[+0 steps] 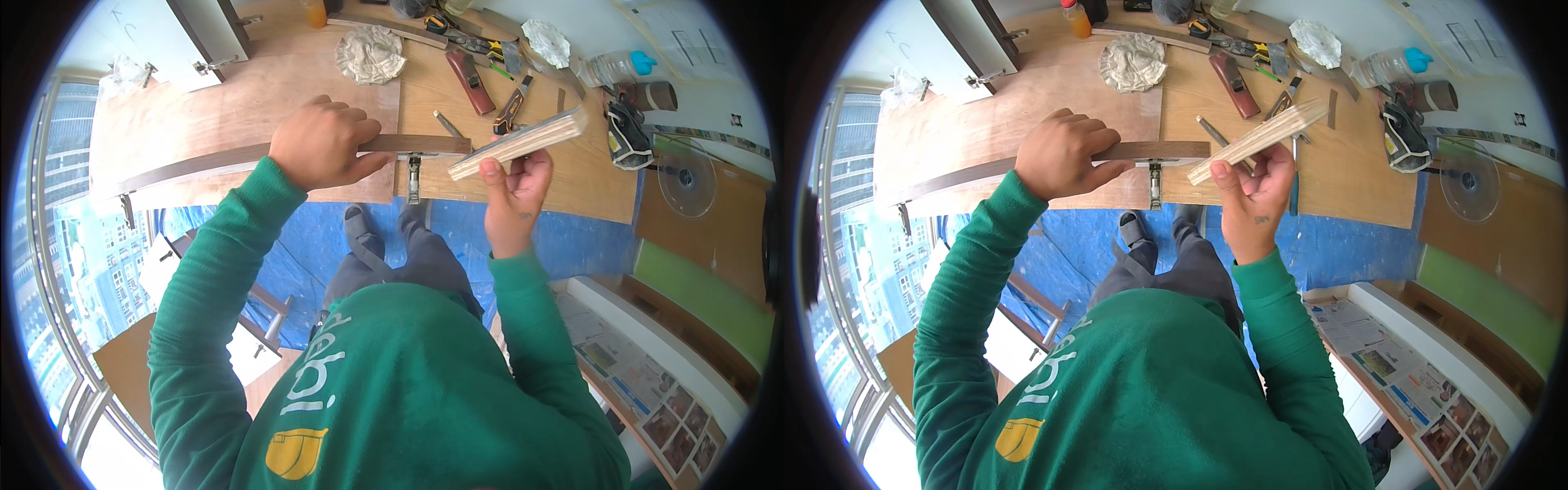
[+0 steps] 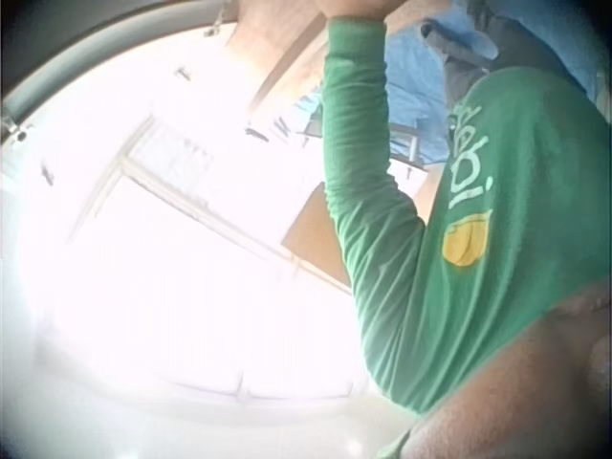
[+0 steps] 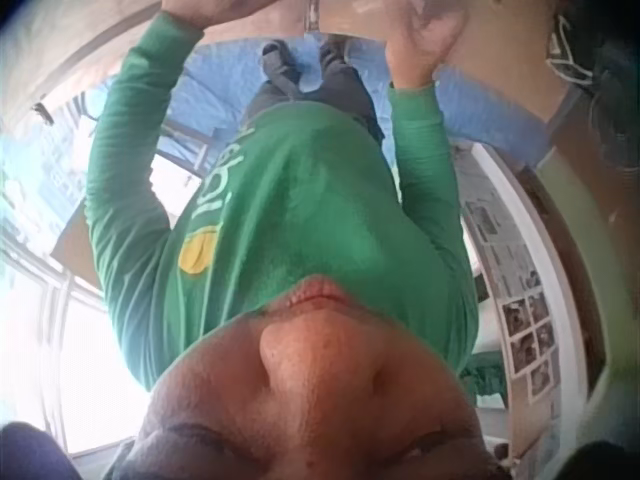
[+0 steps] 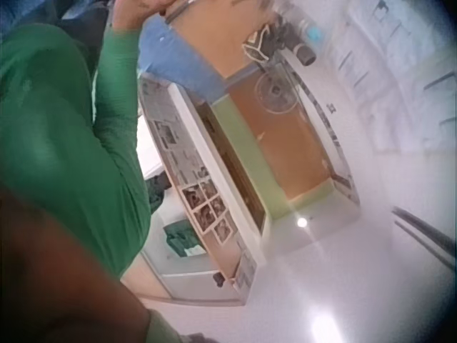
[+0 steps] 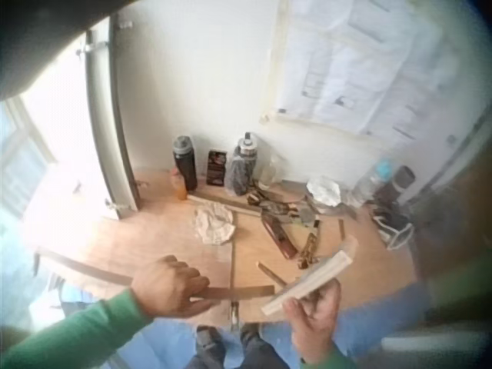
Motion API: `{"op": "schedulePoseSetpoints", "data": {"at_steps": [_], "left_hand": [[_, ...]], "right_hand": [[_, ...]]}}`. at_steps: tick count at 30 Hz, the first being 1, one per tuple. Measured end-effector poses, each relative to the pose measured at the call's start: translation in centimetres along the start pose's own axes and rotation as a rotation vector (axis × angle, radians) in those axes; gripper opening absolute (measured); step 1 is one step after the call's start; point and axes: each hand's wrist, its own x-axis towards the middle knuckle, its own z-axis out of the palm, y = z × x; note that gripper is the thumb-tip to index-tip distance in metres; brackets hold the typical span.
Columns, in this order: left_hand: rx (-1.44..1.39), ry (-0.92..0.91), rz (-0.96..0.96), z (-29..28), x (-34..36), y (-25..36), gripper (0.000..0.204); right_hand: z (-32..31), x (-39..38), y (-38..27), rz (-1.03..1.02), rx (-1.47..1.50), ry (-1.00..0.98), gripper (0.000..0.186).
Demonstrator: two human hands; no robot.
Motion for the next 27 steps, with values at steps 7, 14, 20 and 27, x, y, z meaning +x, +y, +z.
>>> {"op": "schedulePoseSetpoints", "data": {"at_steps": [7, 14, 20, 27], "left_hand": [[-0.005, -0.018, -0.007, 0.0, 0.0, -0.2, 0.042], [-0.004, -0.061, -0.027, -0.1, 0.1, -0.2, 0.044], [-0.038, -0.052, -0.037, -0.3, 0.5, -0.2, 0.046], [-0.06, -0.081, -0.04, -0.7, 0.6, 0.0, 0.044]], "right_hand": [[-0.7, -3.7, 5.7, 0.088, -0.067, 0.047, 0.063], [0.9, -2.2, 4.7, -0.054, -0.019, 0.075, 0.062], [-0.1, -5.7, 9.3, 0.126, -0.128, 0.112, 0.067], [1.3, -1.9, 6.5, -0.119, -0.128, 0.134, 0.068]]}}
